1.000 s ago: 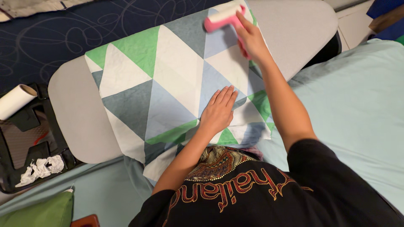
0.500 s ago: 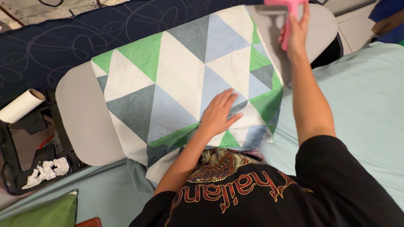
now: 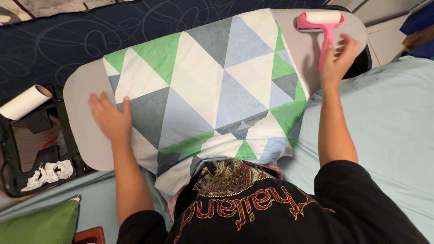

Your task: The person uses a pink lint roller to roll over a patterned cloth laid on an ironing board. They repeatedly roll the surface, adjust the cloth, and fold it while continuing to roll. The cloth remains on the ironing board throughout the clip.

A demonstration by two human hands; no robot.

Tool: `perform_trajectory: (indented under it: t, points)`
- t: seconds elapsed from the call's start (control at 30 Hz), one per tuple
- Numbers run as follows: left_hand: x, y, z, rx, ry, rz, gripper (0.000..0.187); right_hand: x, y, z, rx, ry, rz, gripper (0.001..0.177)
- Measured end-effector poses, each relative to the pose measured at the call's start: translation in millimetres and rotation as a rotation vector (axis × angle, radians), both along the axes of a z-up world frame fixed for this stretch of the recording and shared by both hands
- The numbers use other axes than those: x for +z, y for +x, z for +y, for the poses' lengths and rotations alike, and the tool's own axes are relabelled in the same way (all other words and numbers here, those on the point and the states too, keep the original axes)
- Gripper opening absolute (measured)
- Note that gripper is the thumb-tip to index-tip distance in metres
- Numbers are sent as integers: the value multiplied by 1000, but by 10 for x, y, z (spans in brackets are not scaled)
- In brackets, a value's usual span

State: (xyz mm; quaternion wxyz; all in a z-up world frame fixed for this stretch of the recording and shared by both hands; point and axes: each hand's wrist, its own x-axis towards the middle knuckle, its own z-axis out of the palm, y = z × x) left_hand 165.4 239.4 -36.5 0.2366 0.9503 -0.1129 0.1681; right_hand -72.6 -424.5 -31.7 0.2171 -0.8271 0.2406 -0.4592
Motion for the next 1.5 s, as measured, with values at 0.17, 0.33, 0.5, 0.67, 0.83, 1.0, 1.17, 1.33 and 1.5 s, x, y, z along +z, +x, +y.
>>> perform_trajectory:
  t: [0.17, 0.33, 0.5, 0.67, 0.83, 1.0, 1.17, 1.33, 1.5]
  points:
    - [-260, 121, -62, -21, -150, -30, 48, 17, 497, 519, 195, 69, 293, 27]
    - [-177, 85, -46, -62, -550, 127, 34, 3, 742, 575, 10, -2, 580, 47]
    - [47, -137, 133, -70, -988, 508, 26, 248, 380, 693, 152, 364, 544, 38]
    - [205, -660, 360, -75, -860, 592, 27, 399, -339, 873, 335, 806, 381, 24]
    - [167, -1272, 545, -94, -969, 710, 26, 195, -1053, 1080, 358, 984, 351, 21]
    - [193, -1780, 634, -117, -928, 783, 29, 62, -1565, 1238, 293, 1101, 293, 20]
    - [99, -1958, 665, -171, -983, 848, 36, -25, -1732, 1279, 316, 1028, 315, 19]
    - [-144, -1883, 686, -65, -882, 821, 35, -14, -1517, 995, 195, 779, 361, 21]
    - [-268, -1828, 785, 15, -792, 726, 42, -75, -911, 26, 166, 500, -42, 21]
